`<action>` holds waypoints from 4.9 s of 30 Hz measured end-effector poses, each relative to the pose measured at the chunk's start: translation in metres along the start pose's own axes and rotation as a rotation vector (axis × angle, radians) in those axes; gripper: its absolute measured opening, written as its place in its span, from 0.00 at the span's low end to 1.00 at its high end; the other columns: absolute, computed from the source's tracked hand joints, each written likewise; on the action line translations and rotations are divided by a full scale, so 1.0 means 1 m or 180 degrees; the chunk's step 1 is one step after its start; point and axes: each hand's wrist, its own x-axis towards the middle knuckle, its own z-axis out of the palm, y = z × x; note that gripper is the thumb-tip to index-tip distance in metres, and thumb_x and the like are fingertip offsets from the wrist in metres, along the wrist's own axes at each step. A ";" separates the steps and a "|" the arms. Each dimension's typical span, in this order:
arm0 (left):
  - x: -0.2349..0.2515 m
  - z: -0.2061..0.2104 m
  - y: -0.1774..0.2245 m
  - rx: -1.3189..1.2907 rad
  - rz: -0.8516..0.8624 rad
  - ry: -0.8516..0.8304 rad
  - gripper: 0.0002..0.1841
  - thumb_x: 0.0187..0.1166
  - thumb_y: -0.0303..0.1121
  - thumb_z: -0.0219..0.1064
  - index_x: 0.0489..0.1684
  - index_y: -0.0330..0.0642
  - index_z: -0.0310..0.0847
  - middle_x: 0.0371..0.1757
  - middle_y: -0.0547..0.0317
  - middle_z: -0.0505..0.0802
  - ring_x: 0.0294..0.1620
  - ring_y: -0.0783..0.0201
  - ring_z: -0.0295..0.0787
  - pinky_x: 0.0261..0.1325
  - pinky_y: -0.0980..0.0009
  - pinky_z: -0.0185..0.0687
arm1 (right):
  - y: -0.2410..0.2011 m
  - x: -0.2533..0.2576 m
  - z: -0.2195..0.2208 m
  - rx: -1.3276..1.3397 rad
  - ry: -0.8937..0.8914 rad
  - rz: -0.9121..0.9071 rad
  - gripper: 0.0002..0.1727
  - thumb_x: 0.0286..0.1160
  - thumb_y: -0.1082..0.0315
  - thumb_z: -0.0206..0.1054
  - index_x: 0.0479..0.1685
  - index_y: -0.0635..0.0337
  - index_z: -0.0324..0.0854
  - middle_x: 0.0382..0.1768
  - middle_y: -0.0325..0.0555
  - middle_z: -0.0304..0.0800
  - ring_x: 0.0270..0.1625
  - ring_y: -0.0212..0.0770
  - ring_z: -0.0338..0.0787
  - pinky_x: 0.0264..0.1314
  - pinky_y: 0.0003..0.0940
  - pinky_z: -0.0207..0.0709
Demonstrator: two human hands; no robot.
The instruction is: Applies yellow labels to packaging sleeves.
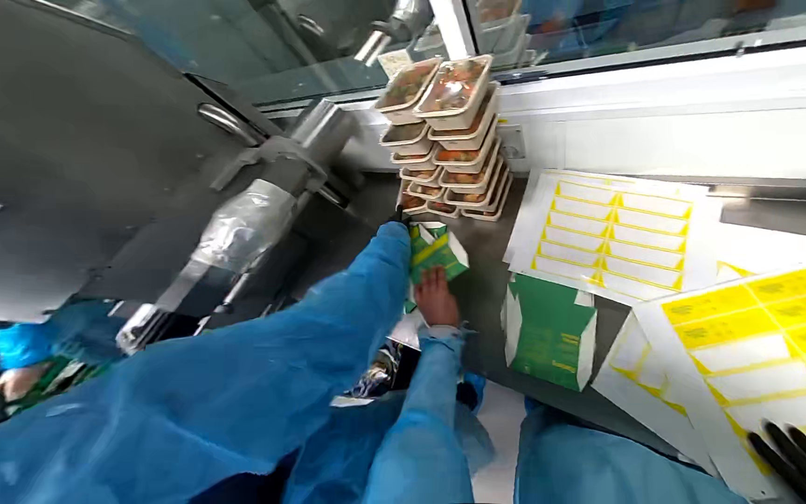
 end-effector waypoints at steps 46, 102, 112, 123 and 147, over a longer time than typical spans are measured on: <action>-0.230 -0.077 0.405 -0.5270 -0.0227 -0.2459 0.19 0.90 0.46 0.60 0.74 0.51 0.77 0.57 0.59 0.93 0.55 0.64 0.92 0.58 0.59 0.91 | -0.049 0.059 -0.091 0.1816 0.3198 0.0640 0.20 0.77 0.56 0.74 0.65 0.52 0.89 0.64 0.39 0.93 0.69 0.38 0.88 0.73 0.40 0.82; -0.218 -0.037 0.385 -0.4136 -0.1173 -0.2224 0.21 0.76 0.50 0.76 0.54 0.43 0.88 0.41 0.52 0.95 0.38 0.59 0.94 0.44 0.56 0.91 | 0.130 0.050 -0.170 0.2824 0.1746 0.1754 0.14 0.81 0.60 0.71 0.52 0.61 0.92 0.45 0.51 0.95 0.45 0.45 0.92 0.52 0.50 0.85; -0.197 -0.027 0.364 -0.2964 0.0161 -0.1155 0.39 0.82 0.48 0.69 0.88 0.36 0.59 0.82 0.32 0.72 0.74 0.40 0.78 0.70 0.46 0.82 | 0.072 0.032 -0.236 0.1655 0.2698 0.2374 0.18 0.78 0.50 0.70 0.52 0.55 0.90 0.44 0.52 0.94 0.46 0.48 0.93 0.53 0.58 0.84; -0.185 -0.088 0.256 -0.4929 -0.0650 -0.2633 0.21 0.93 0.44 0.56 0.76 0.45 0.79 0.65 0.54 0.91 0.62 0.58 0.91 0.69 0.56 0.86 | -0.191 0.115 -0.101 0.2097 0.1906 0.0570 0.16 0.84 0.60 0.65 0.63 0.50 0.91 0.48 0.36 0.98 0.44 0.30 0.96 0.48 0.34 0.92; -0.094 -0.029 0.108 -0.4496 -0.0631 -0.1257 0.17 0.82 0.30 0.71 0.67 0.38 0.86 0.50 0.58 0.96 0.47 0.68 0.93 0.56 0.68 0.90 | -0.266 0.212 -0.080 0.2164 0.1948 0.1781 0.12 0.77 0.52 0.72 0.40 0.49 0.91 0.29 0.37 0.91 0.29 0.36 0.88 0.30 0.41 0.82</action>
